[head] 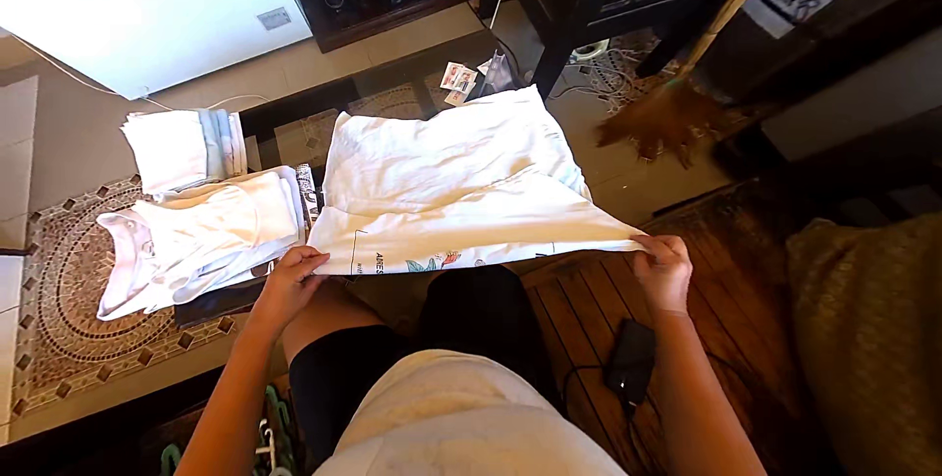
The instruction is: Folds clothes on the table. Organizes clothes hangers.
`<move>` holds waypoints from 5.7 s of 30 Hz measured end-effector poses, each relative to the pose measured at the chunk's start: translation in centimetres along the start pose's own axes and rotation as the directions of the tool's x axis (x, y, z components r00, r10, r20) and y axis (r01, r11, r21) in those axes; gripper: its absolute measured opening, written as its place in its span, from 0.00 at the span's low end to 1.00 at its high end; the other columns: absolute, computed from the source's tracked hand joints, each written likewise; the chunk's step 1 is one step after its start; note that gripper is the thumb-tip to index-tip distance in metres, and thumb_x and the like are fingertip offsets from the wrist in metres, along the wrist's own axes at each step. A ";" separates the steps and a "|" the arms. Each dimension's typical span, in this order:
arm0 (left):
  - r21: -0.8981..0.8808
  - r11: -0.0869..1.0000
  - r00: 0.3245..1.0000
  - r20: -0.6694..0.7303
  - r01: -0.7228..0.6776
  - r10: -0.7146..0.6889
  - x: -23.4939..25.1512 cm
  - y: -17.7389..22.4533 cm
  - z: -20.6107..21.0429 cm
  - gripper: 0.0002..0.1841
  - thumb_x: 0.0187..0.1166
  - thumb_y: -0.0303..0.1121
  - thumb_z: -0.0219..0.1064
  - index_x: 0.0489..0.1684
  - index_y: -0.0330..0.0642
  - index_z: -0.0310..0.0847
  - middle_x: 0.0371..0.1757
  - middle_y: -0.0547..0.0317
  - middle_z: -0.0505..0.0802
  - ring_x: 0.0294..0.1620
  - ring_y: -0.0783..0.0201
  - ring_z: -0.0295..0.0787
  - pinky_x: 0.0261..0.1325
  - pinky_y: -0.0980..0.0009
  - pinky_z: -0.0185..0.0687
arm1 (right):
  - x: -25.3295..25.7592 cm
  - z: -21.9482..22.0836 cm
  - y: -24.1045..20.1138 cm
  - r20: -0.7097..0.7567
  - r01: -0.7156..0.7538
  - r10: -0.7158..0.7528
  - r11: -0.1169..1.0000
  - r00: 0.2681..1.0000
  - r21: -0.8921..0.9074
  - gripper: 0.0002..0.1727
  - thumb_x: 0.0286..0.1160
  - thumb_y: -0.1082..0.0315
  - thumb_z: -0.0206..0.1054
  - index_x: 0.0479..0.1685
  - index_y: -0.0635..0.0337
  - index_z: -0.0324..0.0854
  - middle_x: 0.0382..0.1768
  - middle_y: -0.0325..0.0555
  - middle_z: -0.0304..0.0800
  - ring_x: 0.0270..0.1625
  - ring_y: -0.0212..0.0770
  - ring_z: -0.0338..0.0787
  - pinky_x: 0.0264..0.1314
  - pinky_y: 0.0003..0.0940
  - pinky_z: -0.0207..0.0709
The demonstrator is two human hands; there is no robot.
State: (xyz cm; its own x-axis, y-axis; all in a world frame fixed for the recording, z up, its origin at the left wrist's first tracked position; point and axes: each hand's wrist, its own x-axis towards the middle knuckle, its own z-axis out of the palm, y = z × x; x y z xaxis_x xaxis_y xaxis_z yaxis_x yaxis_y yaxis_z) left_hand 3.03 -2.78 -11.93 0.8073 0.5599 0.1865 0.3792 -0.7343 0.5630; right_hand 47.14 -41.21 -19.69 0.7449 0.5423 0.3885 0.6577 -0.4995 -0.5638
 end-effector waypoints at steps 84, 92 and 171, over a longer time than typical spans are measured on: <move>0.356 0.886 0.933 0.088 0.298 -0.349 19.3 -4.4 10.3 0.29 0.91 0.39 0.48 0.92 0.40 0.59 0.93 0.33 0.57 0.95 0.32 0.38 0.86 0.23 0.18 | 12.7 12.6 -9.5 0.058 -0.298 0.292 0.928 0.955 0.223 0.20 0.91 0.66 0.53 0.60 0.77 0.80 0.54 0.67 0.86 0.60 0.59 0.87 0.68 0.55 0.78; 0.206 0.978 0.923 0.367 0.039 -0.114 27.3 -0.1 12.6 0.38 0.78 0.53 0.73 0.79 0.32 0.74 0.75 0.28 0.80 0.77 0.31 0.75 0.78 0.34 0.65 | 2.4 14.4 -18.6 0.732 -0.847 0.605 -0.169 0.315 0.504 0.24 0.94 0.56 0.53 0.72 0.70 0.67 0.50 0.57 0.83 0.43 0.44 0.89 0.45 0.39 0.86; -0.584 0.369 0.660 0.425 0.723 -0.620 8.8 1.4 6.2 0.24 0.84 0.25 0.66 0.77 0.29 0.68 0.61 0.42 0.88 0.54 0.66 0.87 0.59 0.71 0.82 | 9.4 17.1 -22.9 0.758 -0.690 0.262 0.650 0.597 0.318 0.18 0.86 0.68 0.65 0.64 0.74 0.78 0.54 0.64 0.88 0.53 0.46 0.88 0.61 0.42 0.80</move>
State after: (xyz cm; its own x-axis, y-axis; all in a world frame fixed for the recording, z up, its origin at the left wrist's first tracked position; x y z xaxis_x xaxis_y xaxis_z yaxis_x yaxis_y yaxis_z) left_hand 13.48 -1.23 -14.45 0.4893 0.6617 -0.5681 0.4593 0.3583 0.8128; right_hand 37.17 -13.07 -15.57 0.5327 0.7047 -0.4685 -0.1223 -0.4837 -0.8666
